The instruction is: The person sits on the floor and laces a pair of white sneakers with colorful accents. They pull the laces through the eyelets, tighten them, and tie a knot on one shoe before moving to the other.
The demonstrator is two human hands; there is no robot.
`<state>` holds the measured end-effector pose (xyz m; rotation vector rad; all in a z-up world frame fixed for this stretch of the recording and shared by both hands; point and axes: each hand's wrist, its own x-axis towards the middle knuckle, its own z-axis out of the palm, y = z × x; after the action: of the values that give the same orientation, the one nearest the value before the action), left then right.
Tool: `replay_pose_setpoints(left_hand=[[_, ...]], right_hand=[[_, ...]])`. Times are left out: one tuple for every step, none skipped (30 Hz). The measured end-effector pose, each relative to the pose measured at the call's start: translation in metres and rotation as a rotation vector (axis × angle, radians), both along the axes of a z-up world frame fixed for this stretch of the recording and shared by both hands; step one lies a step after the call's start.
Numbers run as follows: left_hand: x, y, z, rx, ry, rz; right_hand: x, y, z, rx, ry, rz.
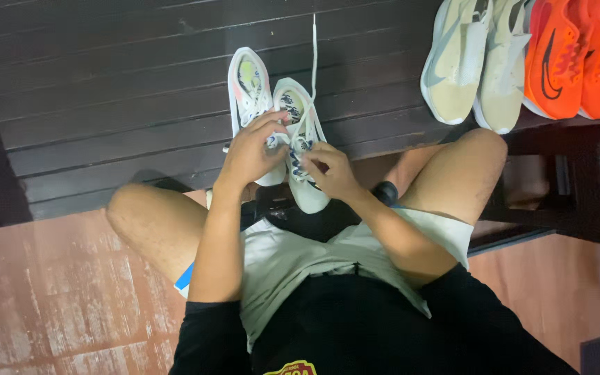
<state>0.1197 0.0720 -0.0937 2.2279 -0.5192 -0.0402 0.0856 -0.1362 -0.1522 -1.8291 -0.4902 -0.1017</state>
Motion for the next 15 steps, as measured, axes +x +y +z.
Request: replay_pose_setpoints(left_hand=[[0.0, 0.0, 0.0, 0.001, -0.001, 0.005], [-0.001, 0.0, 0.001, 0.021, -0.006, 0.013], [-0.001, -0.001, 0.001, 0.039, -0.008, 0.017], [-0.002, -0.001, 0.004, 0.037, -0.006, 0.018], [-0.002, -0.002, 0.007, 0.037, -0.003, 0.022], [-0.003, -0.002, 0.01, 0.038, 0.001, 0.027], [-0.003, -0.003, 0.009, 0.036, 0.001, 0.025], [-0.003, -0.003, 0.007, 0.031, 0.005, 0.028], [-0.004, -0.003, 0.006, 0.028, 0.009, 0.033], [-0.005, -0.003, 0.005, 0.028, 0.01, 0.034], [-0.005, -0.004, 0.005, 0.031, 0.016, 0.039], [-0.005, -0.004, 0.004, 0.034, 0.022, 0.044], [-0.006, -0.004, 0.005, 0.035, 0.026, 0.05], [-0.007, -0.005, 0.006, 0.031, 0.026, 0.056], [-0.006, -0.005, 0.008, 0.027, 0.023, 0.059]], right_hand=[[-0.001, -0.002, 0.002, 0.001, -0.001, 0.005], [-0.001, -0.003, 0.003, -0.054, -0.059, 0.063], [-0.003, -0.005, 0.005, -0.111, -0.113, 0.118], [-0.005, -0.003, 0.008, -0.112, -0.111, 0.119], [-0.006, -0.001, 0.012, -0.234, -0.032, 0.186], [-0.008, 0.0, 0.016, -0.355, 0.048, 0.253], [-0.01, 0.003, 0.027, -0.357, 0.049, 0.251], [-0.013, 0.006, 0.039, -0.451, 0.176, 0.242], [-0.016, 0.009, 0.051, -0.543, 0.305, 0.233], [-0.021, 0.009, 0.056, -0.543, 0.305, 0.234], [-0.026, 0.009, 0.06, -0.517, 0.244, 0.333], [-0.031, 0.009, 0.065, -0.489, 0.181, 0.432], [-0.036, 0.006, 0.071, -0.488, 0.183, 0.439], [-0.042, 0.004, 0.077, -0.469, 0.292, 0.412], [-0.047, 0.002, 0.083, -0.449, 0.399, 0.38]])
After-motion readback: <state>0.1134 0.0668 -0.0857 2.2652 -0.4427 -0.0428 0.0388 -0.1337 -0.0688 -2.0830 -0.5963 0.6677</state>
